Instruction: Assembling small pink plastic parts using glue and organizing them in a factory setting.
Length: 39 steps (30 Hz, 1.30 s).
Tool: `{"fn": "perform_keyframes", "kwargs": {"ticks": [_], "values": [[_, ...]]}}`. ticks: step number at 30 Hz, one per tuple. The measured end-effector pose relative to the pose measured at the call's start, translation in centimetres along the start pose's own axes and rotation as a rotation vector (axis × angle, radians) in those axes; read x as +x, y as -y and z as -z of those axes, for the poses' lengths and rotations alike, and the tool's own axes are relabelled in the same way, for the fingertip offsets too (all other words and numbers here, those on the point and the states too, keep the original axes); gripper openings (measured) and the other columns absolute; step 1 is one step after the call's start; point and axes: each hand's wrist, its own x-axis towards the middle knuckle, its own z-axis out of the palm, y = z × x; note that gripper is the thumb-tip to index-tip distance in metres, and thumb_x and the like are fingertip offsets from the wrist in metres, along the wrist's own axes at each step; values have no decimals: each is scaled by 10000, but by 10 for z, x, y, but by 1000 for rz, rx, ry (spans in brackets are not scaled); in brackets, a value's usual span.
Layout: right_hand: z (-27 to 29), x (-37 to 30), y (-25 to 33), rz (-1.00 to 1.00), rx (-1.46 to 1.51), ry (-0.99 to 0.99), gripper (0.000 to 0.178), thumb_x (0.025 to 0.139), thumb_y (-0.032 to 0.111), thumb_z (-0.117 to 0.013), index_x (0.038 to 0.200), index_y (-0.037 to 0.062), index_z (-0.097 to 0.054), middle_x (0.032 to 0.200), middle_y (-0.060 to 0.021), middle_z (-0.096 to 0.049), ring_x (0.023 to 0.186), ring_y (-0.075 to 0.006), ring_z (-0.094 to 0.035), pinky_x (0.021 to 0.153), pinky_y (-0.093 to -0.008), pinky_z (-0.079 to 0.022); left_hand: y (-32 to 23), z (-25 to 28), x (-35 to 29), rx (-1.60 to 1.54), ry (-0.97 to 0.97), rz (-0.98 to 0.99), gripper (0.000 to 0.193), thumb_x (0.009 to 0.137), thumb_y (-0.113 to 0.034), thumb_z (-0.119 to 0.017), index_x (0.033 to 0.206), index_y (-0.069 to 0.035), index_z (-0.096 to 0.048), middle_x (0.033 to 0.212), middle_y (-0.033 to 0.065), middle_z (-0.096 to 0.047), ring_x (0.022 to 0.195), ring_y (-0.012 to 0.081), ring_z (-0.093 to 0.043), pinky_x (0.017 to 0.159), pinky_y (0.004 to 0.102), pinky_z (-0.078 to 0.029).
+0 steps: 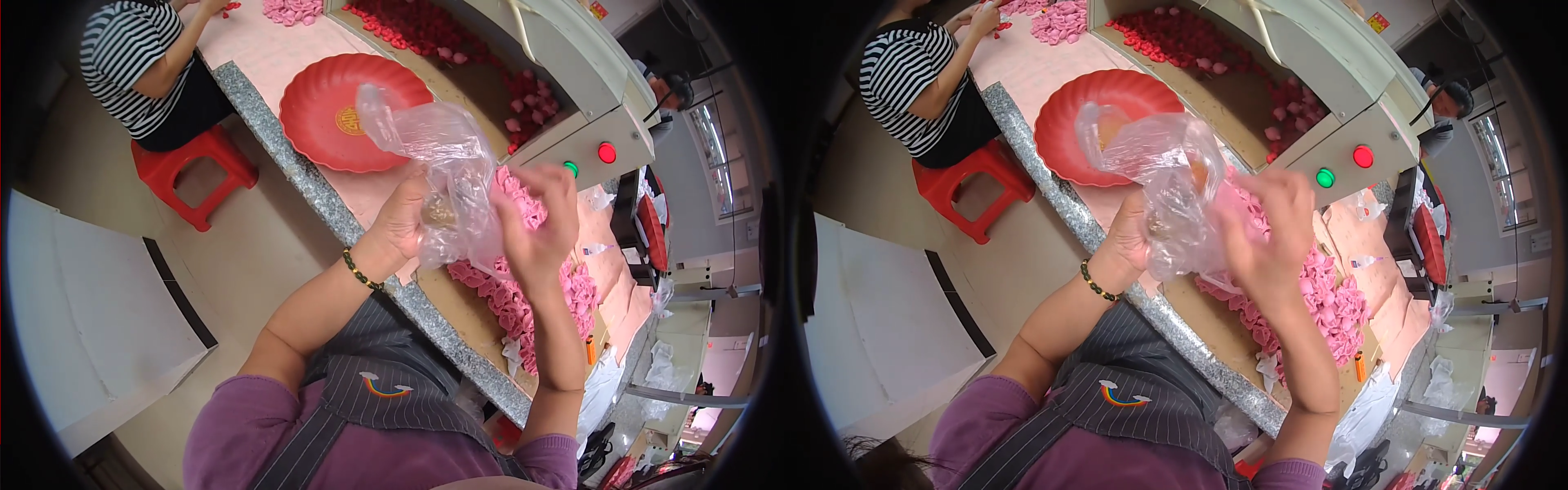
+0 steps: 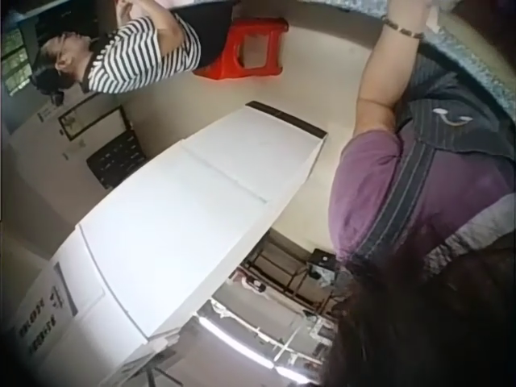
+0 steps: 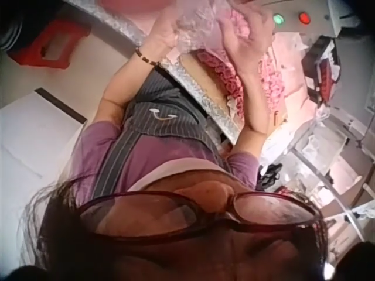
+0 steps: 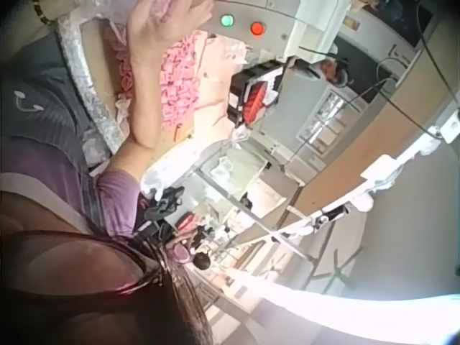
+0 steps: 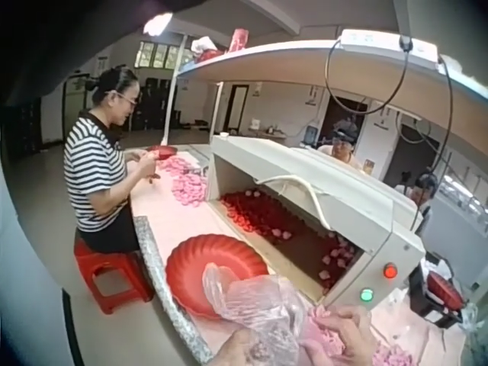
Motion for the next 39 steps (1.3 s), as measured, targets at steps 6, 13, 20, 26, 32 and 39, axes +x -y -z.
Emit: {"fn": "perform_keyframes", "kwargs": {"ticks": [6, 13, 20, 26, 32, 39], "values": [[9, -3, 36, 312, 29, 496, 280, 627, 74, -688, 902, 82, -634, 859, -50, -534, 741, -202, -502, 686, -349, -330, 0, -11, -6, -219, -47, 72, 421, 896, -284, -565, 1229, -58, -443, 1157, 125, -531, 1083, 298, -552, 868, 392, -521], [26, 14, 35, 90, -169, 61, 236, 614, 43, -688, 831, 32, -596, 912, -133, -492, 870, -266, -444, 827, -359, -332, 16, -48, 14, 151, -244, -151, 436, 914, -409, -501, 1183, -67, -461, 919, 76, -574, 655, 131, -591, 536, 222, -517], [17, 17, 41, 42, -357, 182, 378, 589, 118, -708, 945, 70, -592, 1112, -151, -452, 1079, -328, -383, 939, -415, -269, 17, -53, 19, 511, -266, -268, 228, 882, -259, -526, 1055, -113, -508, 766, -27, -496, 588, 34, -500, 447, 155, -410], [11, 15, 40, 51, -394, 197, 405, 544, 128, -704, 928, 69, -590, 1103, -148, -458, 1067, -342, -385, 937, -433, -271, 15, -51, 17, 395, -169, -192, 223, 878, -229, -526, 1053, -91, -525, 807, -25, -531, 655, 37, -510, 519, 165, -431], [10, 18, 24, 61, -229, 198, 388, 566, 165, -691, 919, 39, -592, 1087, -149, -473, 1069, -309, -403, 938, -411, -284, 17, -36, 8, 345, -174, -220, 465, 873, -396, -575, 1144, -21, -536, 964, 52, -578, 798, 113, -548, 671, 240, -483], [31, 18, -3, -642, 1061, 167, 561, 635, 255, -648, 1070, -82, -537, 1087, -109, -522, 1030, -177, -485, 923, -267, -337, 13, -50, -5, 572, -88, -333, 614, 838, -513, -580, 1196, -19, -509, 1073, 100, -590, 936, 225, -586, 766, 369, -517]]}}
